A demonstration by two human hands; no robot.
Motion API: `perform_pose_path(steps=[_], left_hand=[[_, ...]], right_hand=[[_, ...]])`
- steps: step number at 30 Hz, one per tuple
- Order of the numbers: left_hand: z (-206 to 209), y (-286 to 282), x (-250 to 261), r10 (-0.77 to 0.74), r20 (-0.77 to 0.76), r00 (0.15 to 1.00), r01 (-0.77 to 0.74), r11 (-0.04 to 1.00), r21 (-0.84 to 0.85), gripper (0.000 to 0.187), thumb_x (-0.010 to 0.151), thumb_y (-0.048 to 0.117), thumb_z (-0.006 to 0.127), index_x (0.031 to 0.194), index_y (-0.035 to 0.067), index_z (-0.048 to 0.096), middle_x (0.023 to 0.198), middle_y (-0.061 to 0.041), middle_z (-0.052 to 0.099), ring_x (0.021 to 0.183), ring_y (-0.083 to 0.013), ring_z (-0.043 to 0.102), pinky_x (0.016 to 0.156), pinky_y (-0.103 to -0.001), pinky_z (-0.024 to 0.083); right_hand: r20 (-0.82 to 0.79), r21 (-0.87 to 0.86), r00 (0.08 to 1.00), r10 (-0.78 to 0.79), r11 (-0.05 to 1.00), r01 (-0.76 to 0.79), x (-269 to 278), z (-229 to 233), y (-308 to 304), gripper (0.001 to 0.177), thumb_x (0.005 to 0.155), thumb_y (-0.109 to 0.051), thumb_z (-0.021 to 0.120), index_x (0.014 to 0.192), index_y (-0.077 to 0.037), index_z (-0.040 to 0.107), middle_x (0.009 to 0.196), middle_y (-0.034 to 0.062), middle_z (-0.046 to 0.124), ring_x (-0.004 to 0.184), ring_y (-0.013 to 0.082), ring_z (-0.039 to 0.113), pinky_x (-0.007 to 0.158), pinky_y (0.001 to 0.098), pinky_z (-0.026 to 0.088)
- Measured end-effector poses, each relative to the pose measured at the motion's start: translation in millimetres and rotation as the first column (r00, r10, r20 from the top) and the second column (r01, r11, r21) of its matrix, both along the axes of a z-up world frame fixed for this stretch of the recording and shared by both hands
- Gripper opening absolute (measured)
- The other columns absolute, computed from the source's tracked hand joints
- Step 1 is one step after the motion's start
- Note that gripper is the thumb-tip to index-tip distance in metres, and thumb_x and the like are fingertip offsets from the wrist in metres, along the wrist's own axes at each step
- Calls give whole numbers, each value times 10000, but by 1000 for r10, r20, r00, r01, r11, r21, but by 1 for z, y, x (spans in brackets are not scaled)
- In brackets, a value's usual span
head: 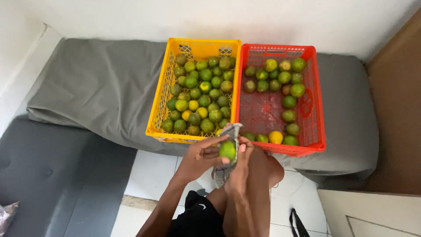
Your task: Cleaning limes by wiping each one individually with a cloth and transferring them from a yellow crate to a red crate.
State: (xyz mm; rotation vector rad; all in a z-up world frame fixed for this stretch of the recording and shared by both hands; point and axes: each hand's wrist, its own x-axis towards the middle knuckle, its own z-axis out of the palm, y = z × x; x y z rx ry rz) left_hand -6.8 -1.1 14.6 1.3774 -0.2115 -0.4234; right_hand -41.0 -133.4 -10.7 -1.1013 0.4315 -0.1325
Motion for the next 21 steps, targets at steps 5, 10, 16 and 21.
perform_pose_path(steps=[5, 10, 16, 21], left_hand=[[-18, -6, 9, 178, 137, 974, -183, 983, 25, 641, 831, 151, 914, 1414, 43, 670, 1320, -208, 685, 1159, -386, 726, 984, -538, 636], [-16, 3, 3, 43, 230, 972, -83, 983, 166, 639, 808, 227, 935, 1372, 49, 692, 1271, -243, 715, 1206, -449, 694, 995, -605, 608], [-9, 0, -2, 89, 143, 986, -116, 975, 190, 678, 817, 189, 927, 1404, -11, 652, 1339, -286, 688, 1245, -483, 660, 1037, -615, 576], [5, 4, -7, -26, 314, 949, -64, 960, 274, 577, 863, 206, 882, 1376, 28, 688, 1215, -263, 744, 1178, -467, 700, 965, -592, 597]], right_hand=[[188, -317, 971, -147, 927, 202, 5, 11, 36, 613, 1056, -484, 335, 1516, -87, 414, 1531, 237, 441, 1424, 352, 423, 1176, 493, 350], [217, -257, 968, -130, 949, 184, 10, 7, 25, 804, 1001, -663, 215, 1560, -101, 347, 1541, 297, 402, 1407, 481, 416, 1104, 638, 428], [187, 160, 979, -76, 986, 46, 6, 8, 21, 563, 1088, -347, 231, 1522, -66, 452, 1219, 216, 698, 1015, 195, 660, 741, 180, 568], [131, 29, 976, -176, 984, 174, 8, 3, 20, 601, 1055, -383, 224, 1536, -101, 449, 1369, 321, 611, 1229, 399, 635, 947, 479, 581]])
